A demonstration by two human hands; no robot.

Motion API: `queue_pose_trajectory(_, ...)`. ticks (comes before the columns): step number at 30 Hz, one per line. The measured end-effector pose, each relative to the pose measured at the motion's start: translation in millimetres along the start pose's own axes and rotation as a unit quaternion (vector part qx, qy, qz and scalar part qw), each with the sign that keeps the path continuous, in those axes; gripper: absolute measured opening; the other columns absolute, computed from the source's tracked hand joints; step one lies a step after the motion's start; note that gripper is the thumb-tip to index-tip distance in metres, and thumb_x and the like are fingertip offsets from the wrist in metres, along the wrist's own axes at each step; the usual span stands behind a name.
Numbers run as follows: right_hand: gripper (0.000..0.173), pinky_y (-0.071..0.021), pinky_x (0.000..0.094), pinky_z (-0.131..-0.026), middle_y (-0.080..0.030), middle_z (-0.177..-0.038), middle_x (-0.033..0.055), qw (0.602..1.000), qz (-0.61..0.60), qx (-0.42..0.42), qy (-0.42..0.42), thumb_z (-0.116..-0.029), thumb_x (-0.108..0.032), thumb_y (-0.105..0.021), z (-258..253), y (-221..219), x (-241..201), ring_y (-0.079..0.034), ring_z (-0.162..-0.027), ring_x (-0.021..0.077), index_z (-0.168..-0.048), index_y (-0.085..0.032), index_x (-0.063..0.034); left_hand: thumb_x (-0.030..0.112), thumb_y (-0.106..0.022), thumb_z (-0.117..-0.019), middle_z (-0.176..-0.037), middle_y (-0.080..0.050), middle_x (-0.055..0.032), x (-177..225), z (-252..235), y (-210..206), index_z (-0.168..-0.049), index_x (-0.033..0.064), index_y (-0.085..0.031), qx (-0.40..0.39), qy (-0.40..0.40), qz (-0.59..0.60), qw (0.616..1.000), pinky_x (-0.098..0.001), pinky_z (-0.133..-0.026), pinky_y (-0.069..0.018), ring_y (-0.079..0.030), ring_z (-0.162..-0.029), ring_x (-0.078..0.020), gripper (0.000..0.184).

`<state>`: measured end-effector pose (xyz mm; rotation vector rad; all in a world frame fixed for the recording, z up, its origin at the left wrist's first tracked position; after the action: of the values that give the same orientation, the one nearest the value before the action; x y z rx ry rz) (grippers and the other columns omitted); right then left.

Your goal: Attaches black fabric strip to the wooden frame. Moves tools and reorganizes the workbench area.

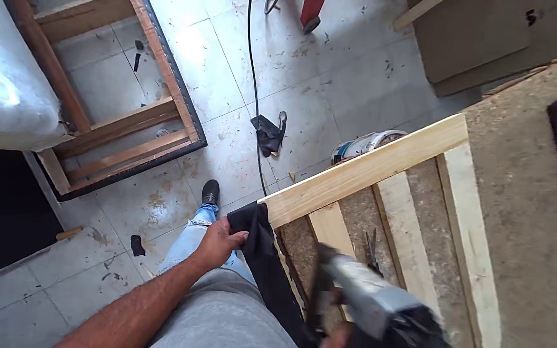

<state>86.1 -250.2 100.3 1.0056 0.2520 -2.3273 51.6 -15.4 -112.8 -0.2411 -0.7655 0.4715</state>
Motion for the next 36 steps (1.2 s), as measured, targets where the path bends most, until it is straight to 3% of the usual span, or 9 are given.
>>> queue_pose_trajectory(2,0.023,-0.0603,0.0337,-0.068,-0.071,-0.082,-0.0022,0.997,0.058,-0.048,0.005,-0.0902,-0.02,-0.071,-33,-48,-16,-0.068,-0.072,0.0085,-0.106,-0.066,-0.004,0.001,-0.067,-0.0959,-0.099,-0.076,-0.0113,2,0,1,-0.119,-0.0017,-0.063,0.006,-0.006,-0.013,1.0,-0.0375,-0.085,-0.0634,-0.075,-0.089,-0.0195,0.024)
queue_pose_trajectory(3,0.038,-0.0618,0.0366,-0.07,-0.072,-0.082,0.0006,0.991,0.121,-0.061,-0.01,-0.0884,-0.026,-0.076,-48,-66,-23,-0.07,-0.073,0.0103,-0.115,-0.066,-0.0002,0.002,-0.068,-0.0956,-0.098,-0.076,-0.0088,6,1,3,-0.117,-0.0003,-0.065,0.011,-0.011,-0.029,0.999,-0.0354,-0.086,-0.063,-0.075,-0.089,-0.0164,0.022)
queue_pose_trajectory(5,0.056,-0.0622,0.04,-0.072,-0.074,-0.085,0.0012,0.972,0.222,-0.071,-0.031,-0.0856,-0.032,-0.079,-72,-86,-26,-0.071,-0.075,0.0113,-0.13,-0.063,-0.0032,0.004,-0.067,-0.0937,-0.097,-0.075,-0.0045,15,5,3,-0.115,0.0019,-0.066,0.011,-0.011,-0.054,0.998,-0.0323,-0.086,-0.0612,-0.072,-0.09,-0.0111,0.021)
queue_pose_trajectory(11,0.057,-0.0608,0.0383,-0.067,-0.074,-0.083,0.001,0.952,0.302,-0.043,-0.04,-0.0823,-0.026,-0.073,-103,-95,-7,-0.07,-0.07,0.0103,-0.134,-0.062,-0.0055,0.012,-0.07,-0.095,-0.097,-0.076,-0.0034,10,-1,7,-0.112,0.0026,-0.067,0.007,-0.028,-0.046,0.999,-0.033,-0.089,-0.0612,-0.073,-0.091,-0.0105,0.02)
queue_pose_trajectory(18,0.063,-0.0614,0.042,-0.072,-0.076,-0.085,0.0055,0.939,0.334,-0.057,-0.065,-0.0806,-0.022,-0.074,-105,-102,-6,-0.073,-0.075,0.0151,-0.138,-0.06,-0.0013,0.018,-0.068,-0.0946,-0.094,-0.073,-0.0007,15,-2,12,-0.107,0.0035,-0.068,0.009,-0.018,-0.087,0.996,-0.0288,-0.088,-0.0582,-0.07,-0.089,-0.0056,0.019)
queue_pose_trajectory(26,0.064,-0.0616,0.044,-0.071,-0.076,-0.085,0.0069,0.941,0.33,-0.047,-0.063,-0.0806,-0.021,-0.075,-102,-101,-6,-0.074,-0.075,0.0173,-0.139,-0.06,-0.002,0.018,-0.068,-0.0953,-0.095,-0.074,-0.0003,10,-3,11,-0.108,0.0054,-0.069,0.009,-0.025,-0.097,0.995,-0.0304,-0.088,-0.0589,-0.071,-0.09,-0.0068,0.018)
queue_pose_trajectory(31,0.057,-0.0604,0.0474,-0.069,-0.075,-0.086,0.0069,0.934,0.347,-0.046,-0.077,-0.0783,-0.023,-0.076,-107,-104,-9,-0.074,-0.077,0.0208,-0.131,-0.063,-0.0068,0.016,-0.065,-0.0949,-0.092,-0.074,0.0006,15,1,12,-0.107,0.0059,-0.069,0.025,-0.024,-0.096,0.995,-0.0287,-0.086,-0.0589,-0.071,-0.089,-0.0054,0.016)
queue_pose_trajectory(34,0.061,-0.0605,0.0499,-0.071,-0.075,-0.089,0.007,0.941,0.32,-0.058,-0.094,-0.0817,-0.028,-0.077,-99,-98,-9,-0.074,-0.08,0.0221,-0.137,-0.059,-0.0082,0.015,-0.065,-0.0942,-0.093,-0.074,0.0012,18,1,9,-0.107,0.0061,-0.069,0.018,-0.03,-0.093,0.995,-0.0286,-0.086,-0.0585,-0.07,-0.089,-0.0054,0.016)
queue_pose_trajectory(36,0.067,-0.0618,0.0504,-0.079,-0.077,-0.095,0.0093,0.955,0.282,-0.055,-0.073,-0.0853,-0.028,-0.077,-84,-85,-11,-0.075,-0.086,0.0214,-0.144,-0.055,-0.0035,0.011,-0.069,-0.0939,-0.095,-0.076,-0.002,14,-4,7,-0.11,0.0044,-0.069,0.005,-0.02,-0.061,0.998,-0.0329,-0.087,-0.0617,-0.073,-0.09,-0.0107,0.017)
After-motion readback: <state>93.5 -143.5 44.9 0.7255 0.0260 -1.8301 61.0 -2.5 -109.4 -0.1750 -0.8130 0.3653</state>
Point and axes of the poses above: each hand's wrist, its own z-axis away from the middle knuckle, its own y-axis out of the back of the hand, x = y × z, the point moved 7 cm from there along -z, towards the middle knuckle
